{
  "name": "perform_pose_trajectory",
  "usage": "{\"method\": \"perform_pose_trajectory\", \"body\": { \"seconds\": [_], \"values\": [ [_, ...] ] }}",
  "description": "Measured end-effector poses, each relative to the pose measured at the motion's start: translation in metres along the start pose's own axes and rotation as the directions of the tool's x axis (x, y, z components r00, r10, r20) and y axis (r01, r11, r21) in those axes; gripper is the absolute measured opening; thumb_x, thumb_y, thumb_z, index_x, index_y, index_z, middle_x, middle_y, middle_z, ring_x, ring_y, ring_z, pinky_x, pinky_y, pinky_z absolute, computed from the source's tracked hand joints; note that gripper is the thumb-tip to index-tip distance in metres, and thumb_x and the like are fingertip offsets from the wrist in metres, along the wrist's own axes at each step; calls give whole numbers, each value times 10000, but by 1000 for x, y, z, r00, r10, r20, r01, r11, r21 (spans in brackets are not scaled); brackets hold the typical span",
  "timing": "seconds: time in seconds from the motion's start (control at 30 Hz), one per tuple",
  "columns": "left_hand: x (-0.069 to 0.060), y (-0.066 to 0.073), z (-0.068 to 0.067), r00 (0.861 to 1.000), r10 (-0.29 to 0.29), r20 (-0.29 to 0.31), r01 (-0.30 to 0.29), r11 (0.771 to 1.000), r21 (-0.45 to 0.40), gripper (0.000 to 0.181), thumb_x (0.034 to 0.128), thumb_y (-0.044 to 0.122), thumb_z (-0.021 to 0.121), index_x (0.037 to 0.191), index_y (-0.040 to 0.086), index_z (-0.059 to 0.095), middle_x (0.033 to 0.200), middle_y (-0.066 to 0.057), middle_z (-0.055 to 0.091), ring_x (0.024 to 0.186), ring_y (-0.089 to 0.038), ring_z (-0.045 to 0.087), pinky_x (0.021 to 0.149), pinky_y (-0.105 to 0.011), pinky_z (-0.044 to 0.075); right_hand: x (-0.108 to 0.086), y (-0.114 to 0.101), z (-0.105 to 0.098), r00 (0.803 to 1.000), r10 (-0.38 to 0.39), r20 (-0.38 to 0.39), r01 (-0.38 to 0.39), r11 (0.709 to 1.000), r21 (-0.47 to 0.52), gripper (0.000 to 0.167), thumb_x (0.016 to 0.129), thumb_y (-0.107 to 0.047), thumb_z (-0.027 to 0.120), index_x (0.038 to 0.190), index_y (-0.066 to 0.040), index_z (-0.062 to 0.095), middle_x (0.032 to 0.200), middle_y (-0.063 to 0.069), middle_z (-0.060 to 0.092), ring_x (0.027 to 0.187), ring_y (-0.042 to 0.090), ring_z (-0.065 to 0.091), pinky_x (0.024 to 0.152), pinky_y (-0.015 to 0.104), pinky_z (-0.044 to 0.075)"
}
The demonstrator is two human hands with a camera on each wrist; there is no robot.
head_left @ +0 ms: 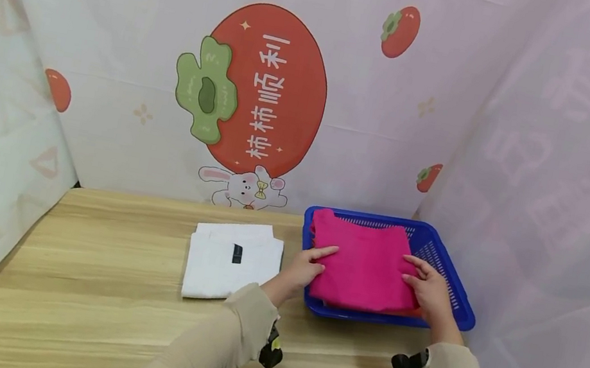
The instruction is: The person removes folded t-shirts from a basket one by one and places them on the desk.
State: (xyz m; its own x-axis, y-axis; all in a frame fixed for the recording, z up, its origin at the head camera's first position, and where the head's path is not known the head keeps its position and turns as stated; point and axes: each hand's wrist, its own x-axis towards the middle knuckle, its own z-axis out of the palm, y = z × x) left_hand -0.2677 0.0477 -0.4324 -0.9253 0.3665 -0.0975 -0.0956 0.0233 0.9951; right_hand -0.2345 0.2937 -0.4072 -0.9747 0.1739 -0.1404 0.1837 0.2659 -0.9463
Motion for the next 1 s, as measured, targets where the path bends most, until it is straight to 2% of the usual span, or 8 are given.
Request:
{"method": "perform_pose_trajectory", "body": {
  "seconds": [0.13,0.17,0.27,0.37,0.5,0.63,0.83,1.0],
  "values": [
    [-12,0,-15,1000,14,11,-13,1000,-21,439,840,-59,418,1197,166,540,1296,-106,376,1103,-223,404,812,-338,412,-8,-3,8,999,-7,39,4,998,69,462,851,-78,527,1293,-97,391,1222,94,440,695,138,565,577,409,486],
    [-11,-3,-19,1000,15,5,-15,1000,-16,438,844,-48,423,1189,192,547,1293,-94,383,1096,-212,414,801,-328,418,-9,-4,10,999,-7,49,3,997,81,470,846,-82,537,1293,-100,391,1212,81,442,701,144,569,579,422,484],
    [-18,-4,-28,1000,22,-7,-23,1000,-13,437,850,-36,424,1185,216,550,1290,-96,387,1094,-211,419,794,-325,421,-13,-5,17,997,-14,72,7,995,98,493,836,-94,557,1298,-100,385,1260,140,393,725,153,579,593,434,482],
    [-25,-4,-34,1000,24,-16,-24,999,-36,438,851,-37,427,1179,224,554,1299,-92,376,1114,-215,401,808,-330,416,-17,-5,23,996,-38,84,30,994,103,484,831,-90,562,1287,-98,401,1257,132,405,749,145,580,612,416,485],
    [-33,-6,-41,999,39,-31,-41,996,-77,436,843,-52,422,1180,191,555,1314,-95,356,1145,-224,368,827,-327,401,-20,-7,33,992,-92,81,84,991,102,456,818,-82,579,1254,-86,447,1175,64,492,760,115,577,625,361,492],
    [-42,-9,-49,995,58,-77,-66,992,-107,425,831,-59,418,1176,145,559,1320,-100,351,1159,-225,349,836,-321,383,-23,-11,45,991,-116,72,109,989,96,446,807,-74,590,1235,-71,463,1130,37,524,754,95,573,618,321,493],
    [-57,-12,-62,990,68,-125,-86,986,-145,425,821,-54,405,1185,112,547,1315,-102,357,1156,-231,352,873,-369,364,-29,-15,66,993,-106,58,101,991,84,454,803,-36,583,1239,-53,457,1174,126,505,762,87,563,618,307,491],
    [-66,-15,-78,986,58,-159,-86,981,-177,428,814,-64,397,1190,84,538,1317,-110,348,1144,-237,354,863,-376,366,-32,-17,85,989,-130,66,124,988,95,447,792,1,582,1223,-33,470,1170,174,499,775,96,559,615,299,488]
  ]
}}
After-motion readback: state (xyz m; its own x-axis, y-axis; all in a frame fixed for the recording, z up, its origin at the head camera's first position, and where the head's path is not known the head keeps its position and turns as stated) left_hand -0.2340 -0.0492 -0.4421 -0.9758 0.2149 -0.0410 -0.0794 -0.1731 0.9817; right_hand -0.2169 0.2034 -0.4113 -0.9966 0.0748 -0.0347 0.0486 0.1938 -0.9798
